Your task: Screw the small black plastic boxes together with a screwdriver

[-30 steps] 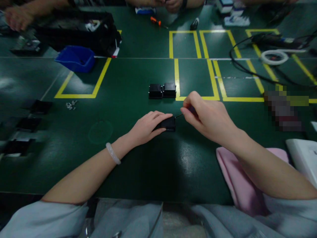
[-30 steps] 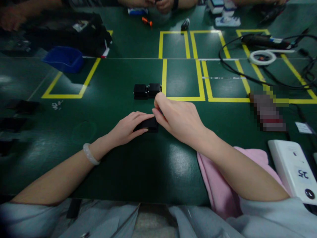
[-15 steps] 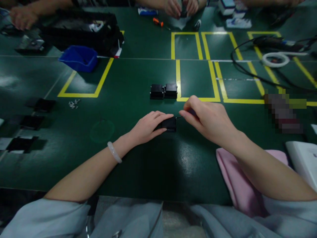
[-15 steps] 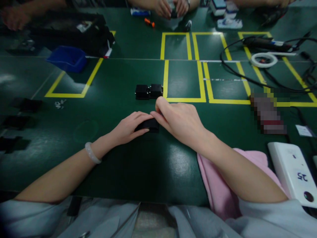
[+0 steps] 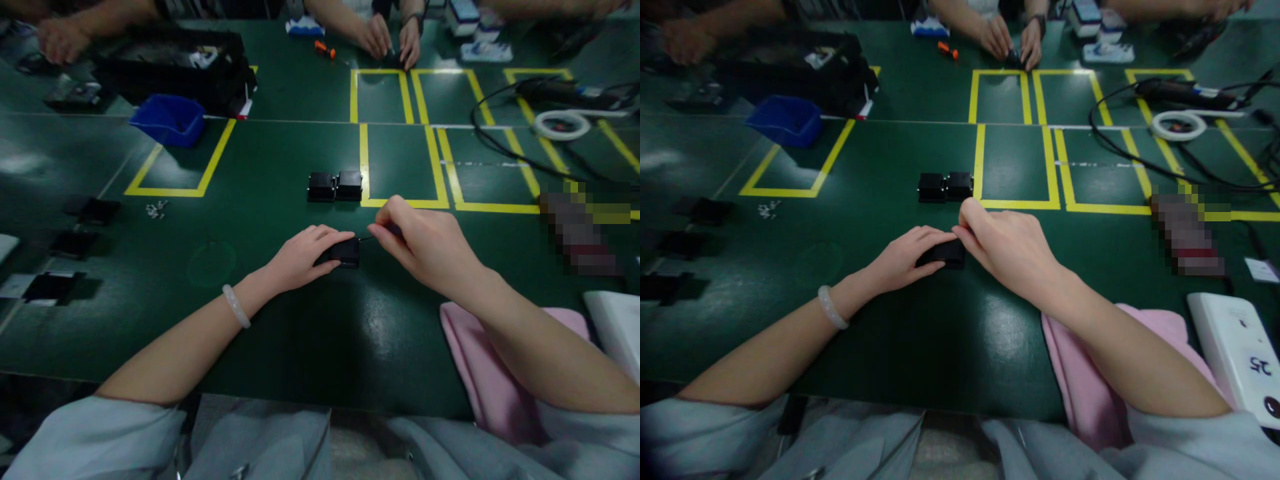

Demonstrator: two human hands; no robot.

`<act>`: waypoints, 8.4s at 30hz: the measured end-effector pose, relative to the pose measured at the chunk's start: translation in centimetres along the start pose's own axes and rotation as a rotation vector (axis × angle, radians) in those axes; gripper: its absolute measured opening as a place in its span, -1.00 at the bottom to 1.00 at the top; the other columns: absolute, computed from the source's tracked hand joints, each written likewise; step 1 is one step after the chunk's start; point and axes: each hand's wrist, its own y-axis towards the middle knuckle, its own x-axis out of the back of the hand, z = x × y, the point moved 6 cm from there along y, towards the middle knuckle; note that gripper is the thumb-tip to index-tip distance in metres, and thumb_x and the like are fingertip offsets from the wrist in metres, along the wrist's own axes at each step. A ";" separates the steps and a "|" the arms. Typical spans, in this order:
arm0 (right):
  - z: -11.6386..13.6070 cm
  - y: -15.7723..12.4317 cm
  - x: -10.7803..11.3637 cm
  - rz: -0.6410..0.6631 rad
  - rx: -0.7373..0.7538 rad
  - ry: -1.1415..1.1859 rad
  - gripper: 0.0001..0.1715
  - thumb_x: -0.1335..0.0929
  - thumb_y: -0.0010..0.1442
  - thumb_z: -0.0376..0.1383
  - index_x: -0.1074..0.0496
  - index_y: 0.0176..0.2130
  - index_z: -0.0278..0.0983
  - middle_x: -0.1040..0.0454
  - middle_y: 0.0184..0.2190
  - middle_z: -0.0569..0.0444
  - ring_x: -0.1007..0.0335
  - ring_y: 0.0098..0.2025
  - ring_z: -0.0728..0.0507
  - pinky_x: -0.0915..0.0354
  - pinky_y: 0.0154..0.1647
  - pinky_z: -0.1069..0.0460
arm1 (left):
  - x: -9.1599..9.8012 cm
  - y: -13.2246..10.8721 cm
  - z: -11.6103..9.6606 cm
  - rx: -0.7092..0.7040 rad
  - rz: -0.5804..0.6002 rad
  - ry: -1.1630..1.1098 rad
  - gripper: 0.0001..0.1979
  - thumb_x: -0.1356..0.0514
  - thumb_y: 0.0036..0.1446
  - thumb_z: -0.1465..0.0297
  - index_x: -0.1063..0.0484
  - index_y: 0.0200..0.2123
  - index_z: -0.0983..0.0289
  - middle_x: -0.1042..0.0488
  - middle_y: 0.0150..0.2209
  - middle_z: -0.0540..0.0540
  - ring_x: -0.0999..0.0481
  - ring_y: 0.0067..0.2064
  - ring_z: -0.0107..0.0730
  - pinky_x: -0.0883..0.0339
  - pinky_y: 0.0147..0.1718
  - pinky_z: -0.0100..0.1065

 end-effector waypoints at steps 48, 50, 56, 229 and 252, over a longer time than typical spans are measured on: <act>-0.9 0.1 -0.5 0.056 -0.148 0.101 -0.79 -0.19 0.28 -0.31 -0.26 -0.09 -0.31 -0.48 -0.39 0.06 -0.40 -0.46 -0.04 -0.10 -0.46 0.08 | 0.0 -0.2 0.1 0.004 0.008 -0.011 -0.47 -0.12 0.36 0.35 -0.13 0.34 0.15 -0.36 0.16 0.20 -0.37 0.13 -0.12 -0.34 0.07 -0.10; -0.8 0.2 -0.5 0.073 -0.138 0.099 -0.82 -0.19 0.30 -0.27 -0.27 -0.13 -0.30 -0.46 -0.43 0.09 -0.37 -0.49 -0.03 -0.08 -0.47 0.08 | 0.0 -0.2 0.2 0.001 0.005 -0.011 -0.47 -0.13 0.35 0.34 -0.13 0.34 0.15 -0.37 0.15 0.20 -0.38 0.13 -0.12 -0.34 0.07 -0.10; -0.6 0.1 -0.6 0.080 -0.119 0.084 -0.76 -0.18 0.37 -0.20 -0.29 -0.16 -0.31 -0.47 -0.43 0.08 -0.39 -0.49 -0.04 -0.04 -0.49 0.09 | 0.0 -0.1 0.1 0.010 0.010 -0.001 -0.47 -0.13 0.35 0.34 -0.13 0.34 0.17 -0.36 0.16 0.20 -0.38 0.12 -0.11 -0.35 0.06 -0.10; -0.1 0.1 -0.2 0.022 -0.059 0.055 -0.78 -0.19 0.33 -0.30 -0.34 -0.12 -0.35 -0.43 -0.46 0.13 -0.36 -0.51 -0.04 -0.06 -0.49 0.07 | 0.2 -0.2 0.0 0.001 0.008 0.006 -0.48 -0.11 0.37 0.32 -0.13 0.34 0.19 -0.36 0.15 0.21 -0.37 0.13 -0.12 -0.33 0.08 -0.10; -0.3 0.2 -0.5 0.055 -0.102 0.035 -0.75 -0.18 0.36 -0.22 -0.32 -0.15 -0.32 -0.45 -0.45 0.10 -0.34 -0.50 -0.03 -0.01 -0.48 0.08 | 0.1 -0.2 0.2 0.000 0.009 0.018 -0.47 -0.10 0.38 0.31 -0.10 0.35 0.17 -0.36 0.16 0.21 -0.37 0.13 -0.11 -0.34 0.07 -0.09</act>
